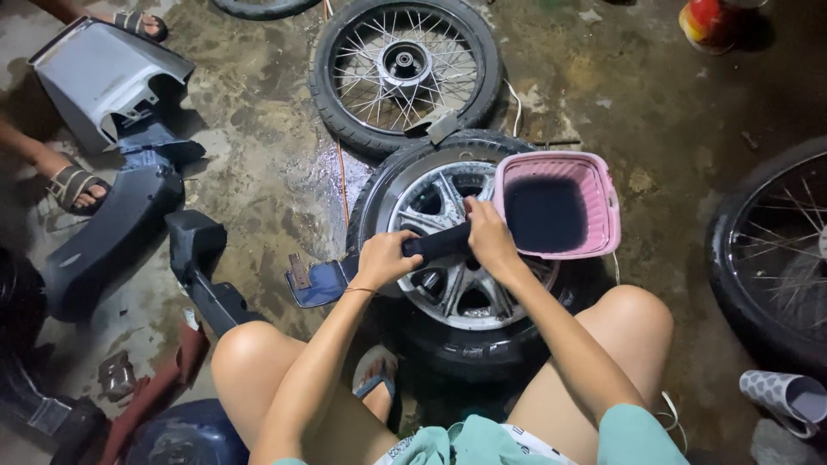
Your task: Hand sanding a black plastic motorcycle part using wet sandpaper and water to smooth the surface.
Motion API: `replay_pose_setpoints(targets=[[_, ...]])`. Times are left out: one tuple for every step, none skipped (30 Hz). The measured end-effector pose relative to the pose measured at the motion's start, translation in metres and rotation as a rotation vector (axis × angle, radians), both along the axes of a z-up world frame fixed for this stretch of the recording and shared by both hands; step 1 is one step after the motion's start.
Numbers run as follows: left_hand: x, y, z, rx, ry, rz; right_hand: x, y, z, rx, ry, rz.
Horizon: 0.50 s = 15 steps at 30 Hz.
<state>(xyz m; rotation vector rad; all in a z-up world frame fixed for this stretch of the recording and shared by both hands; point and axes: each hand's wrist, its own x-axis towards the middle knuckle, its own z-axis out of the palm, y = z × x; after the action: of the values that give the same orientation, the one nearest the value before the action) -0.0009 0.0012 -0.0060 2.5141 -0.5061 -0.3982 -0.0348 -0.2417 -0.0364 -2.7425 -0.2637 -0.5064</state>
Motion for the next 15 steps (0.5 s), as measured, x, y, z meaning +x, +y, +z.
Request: replay_pose_setpoints(targets=[[0.000,-0.001,0.003,-0.001,0.000,0.004,0.000,-0.002,0.000,-0.018,-0.015,-0.005],[-0.002,-0.002,0.005,-0.003,0.002,0.009,0.000,-0.004,0.000,-0.037,-0.029,-0.009],[0.001,-0.001,0.002,-0.006,0.001,0.009,-0.007,0.009,0.004,-0.040,-0.030,-0.009],[0.002,-0.001,-0.002,0.004,-0.002,0.005,-0.015,0.022,0.006,-0.061,-0.056,0.041],[0.003,-0.001,-0.005,0.013,-0.006,0.001,-0.024,0.035,0.009,-0.082,-0.081,0.093],[0.003,-0.001,-0.004,0.012,-0.003,0.002,-0.031,0.043,0.016,-0.083,-0.079,0.094],[0.002,-0.001,-0.002,0.018,-0.008,-0.002,-0.039,0.051,0.023,-0.072,-0.047,0.148],[0.002,0.000,0.000,0.029,-0.012,-0.007,-0.047,0.061,0.031,-0.056,-0.014,0.201],[0.002,0.000,-0.001,0.032,-0.009,-0.007,-0.042,0.055,0.032,-0.052,-0.012,0.201],[0.002,0.000,-0.002,0.020,-0.010,-0.007,-0.037,0.049,0.033,-0.029,-0.011,0.188],[0.002,0.001,-0.004,0.008,-0.011,-0.006,-0.032,0.044,0.035,-0.005,-0.010,0.174],[0.001,0.001,-0.002,0.007,-0.013,-0.007,-0.025,0.033,0.028,-0.007,-0.012,0.174],[0.000,0.000,0.000,0.008,-0.004,-0.005,-0.019,0.023,0.021,0.015,-0.011,0.094],[-0.001,0.000,0.002,0.009,0.004,-0.003,-0.012,0.012,0.015,0.036,-0.010,0.014],[-0.001,-0.001,0.002,0.007,0.001,-0.004,-0.012,0.010,0.016,0.033,-0.013,0.013]])
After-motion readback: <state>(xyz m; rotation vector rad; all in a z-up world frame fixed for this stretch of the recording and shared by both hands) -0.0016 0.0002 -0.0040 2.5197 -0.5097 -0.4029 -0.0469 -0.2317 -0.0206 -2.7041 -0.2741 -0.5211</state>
